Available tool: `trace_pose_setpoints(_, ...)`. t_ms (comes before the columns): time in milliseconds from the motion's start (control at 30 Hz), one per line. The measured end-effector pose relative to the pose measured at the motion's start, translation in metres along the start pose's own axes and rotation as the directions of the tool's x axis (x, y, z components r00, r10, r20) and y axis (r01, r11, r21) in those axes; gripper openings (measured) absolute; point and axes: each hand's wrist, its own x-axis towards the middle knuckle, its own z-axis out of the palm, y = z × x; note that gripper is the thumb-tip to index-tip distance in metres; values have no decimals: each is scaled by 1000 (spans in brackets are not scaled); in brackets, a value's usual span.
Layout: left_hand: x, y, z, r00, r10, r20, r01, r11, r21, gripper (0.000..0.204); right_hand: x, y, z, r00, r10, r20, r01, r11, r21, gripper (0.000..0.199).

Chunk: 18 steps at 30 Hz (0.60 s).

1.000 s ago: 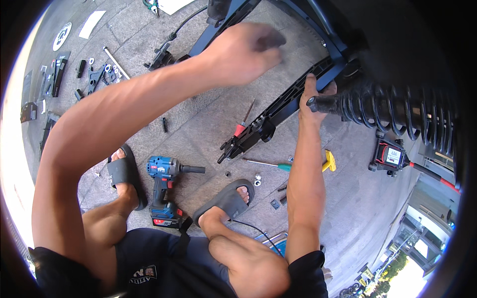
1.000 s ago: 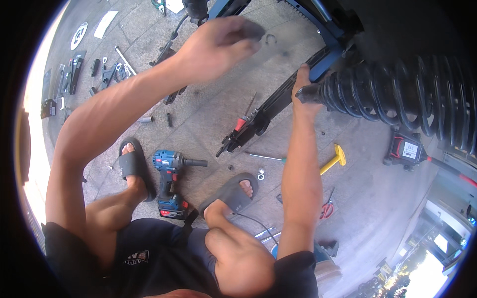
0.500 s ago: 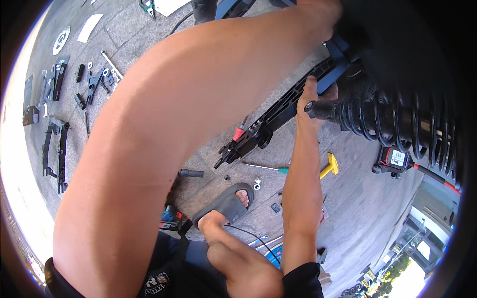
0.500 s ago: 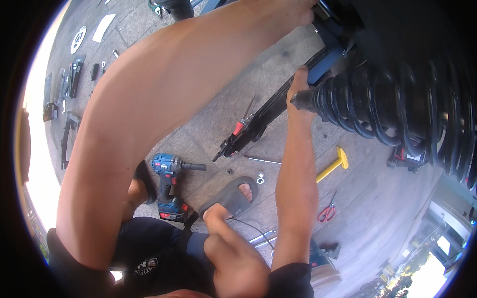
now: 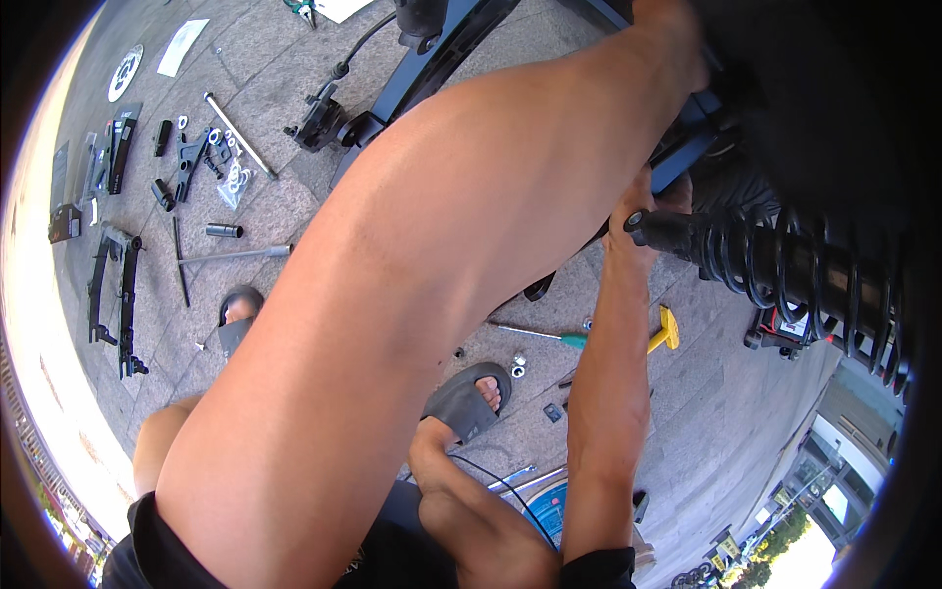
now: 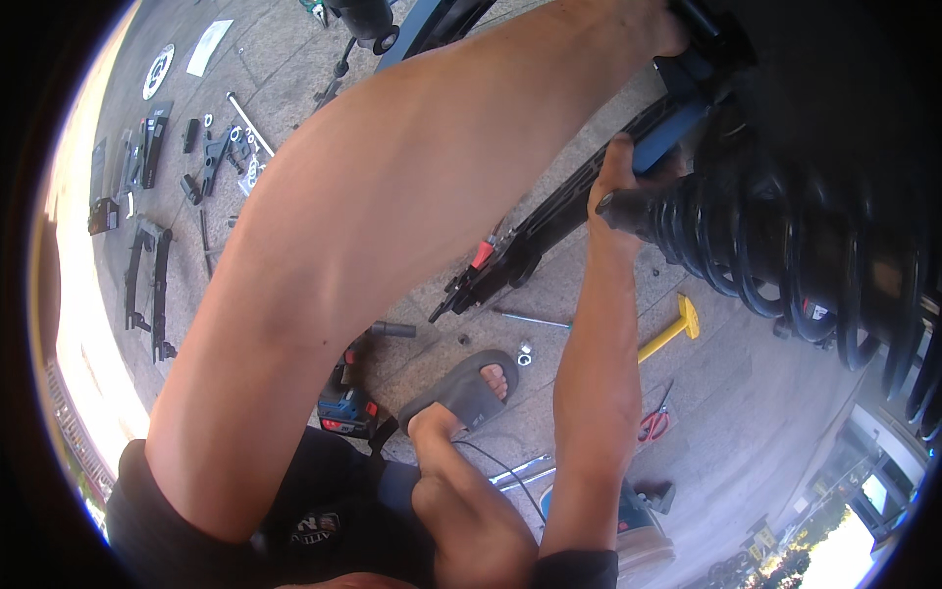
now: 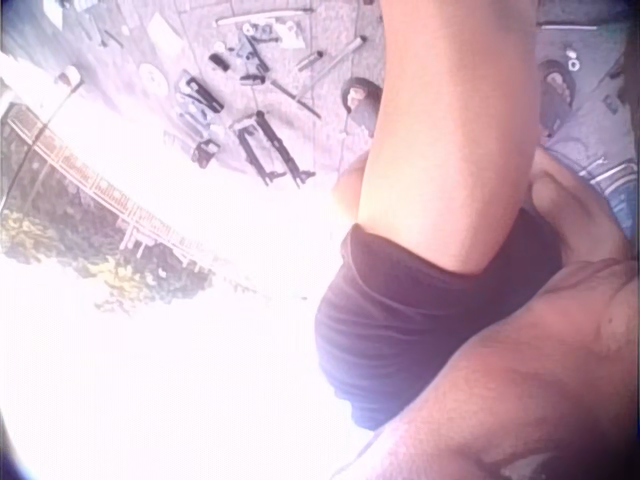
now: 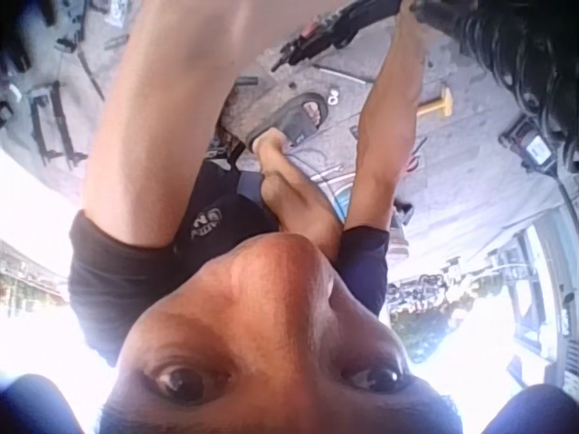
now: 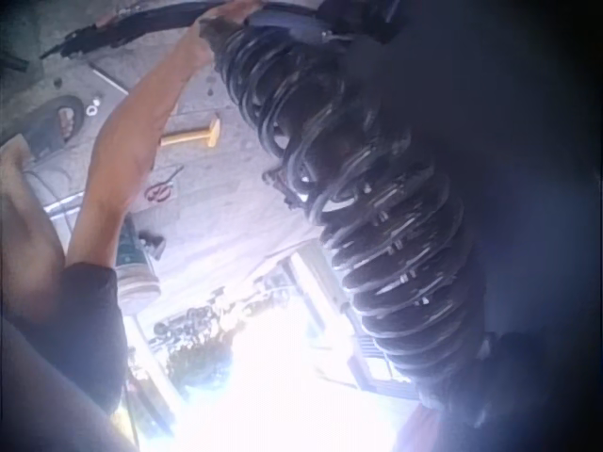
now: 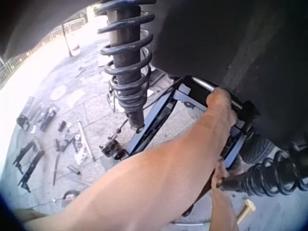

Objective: The person removes a metal bracket from a scooter's undercarriage using a screwdriver. They then pick up a black metal frame and attach it to the scooter's suspension system, securing it with bolts and a screwdriver.

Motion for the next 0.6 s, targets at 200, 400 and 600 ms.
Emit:
trace_pose_setpoints(200, 29, -10, -7, 985, -56, 166, 63, 997, -38, 41, -1, -4, 0, 997, -18, -71, 17, 1000, -14, 52)
trace_pose_setpoints(400, 81, -21, -3, 948, 33, 316, -309, -143, 940, 36, 0, -4, -1, 996, -90, 8, 88, 987, 133, 47)
trace_pose_setpoints(600, 76, -20, -3, 989, -71, 130, -43, 704, 709, 31, -2, -7, 0, 999, -52, -16, 54, 988, 144, 44)
